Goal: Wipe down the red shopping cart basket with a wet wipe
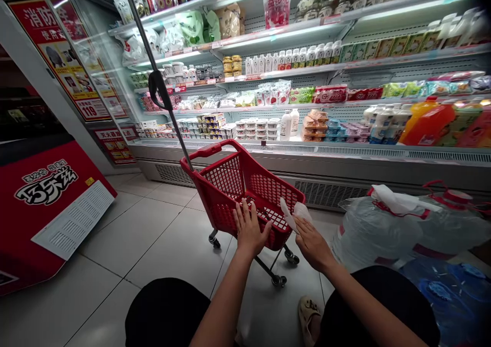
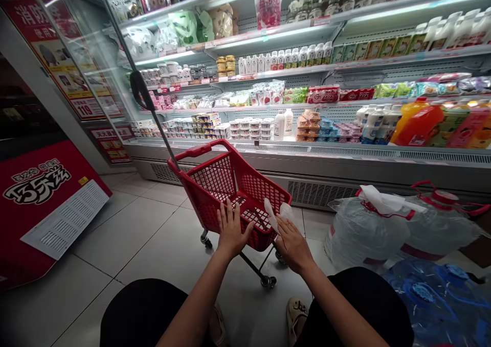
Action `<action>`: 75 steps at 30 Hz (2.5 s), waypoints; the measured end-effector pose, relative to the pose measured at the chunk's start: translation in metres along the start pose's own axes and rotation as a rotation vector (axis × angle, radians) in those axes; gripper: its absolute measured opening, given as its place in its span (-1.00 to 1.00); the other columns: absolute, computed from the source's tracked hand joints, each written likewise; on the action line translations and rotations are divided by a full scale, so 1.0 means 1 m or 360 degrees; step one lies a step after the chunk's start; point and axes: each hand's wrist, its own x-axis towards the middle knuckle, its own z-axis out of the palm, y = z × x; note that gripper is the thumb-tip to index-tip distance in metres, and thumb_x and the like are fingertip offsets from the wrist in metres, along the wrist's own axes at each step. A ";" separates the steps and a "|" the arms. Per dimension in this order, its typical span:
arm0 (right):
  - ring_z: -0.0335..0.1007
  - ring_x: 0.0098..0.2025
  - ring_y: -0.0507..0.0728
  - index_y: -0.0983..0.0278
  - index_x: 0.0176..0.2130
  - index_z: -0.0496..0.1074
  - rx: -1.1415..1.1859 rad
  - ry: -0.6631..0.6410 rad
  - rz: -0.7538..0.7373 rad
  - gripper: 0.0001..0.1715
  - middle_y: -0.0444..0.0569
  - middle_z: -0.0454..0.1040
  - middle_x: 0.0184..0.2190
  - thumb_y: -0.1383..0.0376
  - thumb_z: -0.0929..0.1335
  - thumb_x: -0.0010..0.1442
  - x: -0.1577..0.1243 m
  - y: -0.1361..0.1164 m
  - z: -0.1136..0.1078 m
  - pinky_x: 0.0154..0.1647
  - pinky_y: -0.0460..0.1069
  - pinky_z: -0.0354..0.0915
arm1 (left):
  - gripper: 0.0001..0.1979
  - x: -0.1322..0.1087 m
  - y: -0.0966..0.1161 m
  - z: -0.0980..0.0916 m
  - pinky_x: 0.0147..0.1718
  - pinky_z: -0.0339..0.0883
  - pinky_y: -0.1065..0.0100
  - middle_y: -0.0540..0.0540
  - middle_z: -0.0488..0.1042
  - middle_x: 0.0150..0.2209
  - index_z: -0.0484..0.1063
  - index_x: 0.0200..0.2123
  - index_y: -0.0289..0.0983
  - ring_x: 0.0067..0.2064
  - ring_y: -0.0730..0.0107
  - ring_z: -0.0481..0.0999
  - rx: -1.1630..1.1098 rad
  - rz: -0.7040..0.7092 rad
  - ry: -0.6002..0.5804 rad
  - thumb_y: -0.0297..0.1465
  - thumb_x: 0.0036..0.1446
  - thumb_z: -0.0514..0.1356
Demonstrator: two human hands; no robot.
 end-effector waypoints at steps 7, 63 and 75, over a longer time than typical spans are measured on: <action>0.09 0.47 0.20 0.37 0.45 0.16 0.0098 -0.0010 -0.0136 -0.25 0.10 0.28 0.39 0.39 0.15 0.32 -0.009 -0.062 -0.009 0.49 0.25 0.09 | 0.01 0.006 -0.004 0.003 0.42 -0.32 -0.31 -0.49 -0.49 0.52 -0.06 0.48 -0.49 0.51 -0.34 -0.52 -0.0075 -0.0158 0.0000 0.11 0.26 0.13; -0.05 0.51 0.21 0.18 0.53 -0.15 -0.0025 -0.0041 -0.0598 -0.04 -0.06 0.05 0.50 0.47 0.20 0.27 0.011 -0.091 -0.036 0.49 0.24 0.11 | -0.25 0.013 -0.104 -0.052 0.47 -0.20 -0.10 -0.16 -0.31 0.56 0.06 0.46 -0.20 0.56 0.06 -0.27 -0.0085 0.0236 -0.0392 -0.41 0.21 0.11; 0.05 0.48 0.18 0.18 0.54 -0.22 -0.0098 0.0020 -0.0554 -0.05 -0.01 0.14 0.47 0.49 0.17 0.31 -0.013 -0.019 -0.031 0.50 0.23 0.09 | -0.42 0.010 -0.089 -0.060 0.48 -0.10 -0.02 -0.18 0.00 0.52 0.13 0.45 -0.26 0.52 0.19 0.01 0.0080 0.0094 -0.0313 -0.42 0.39 -0.08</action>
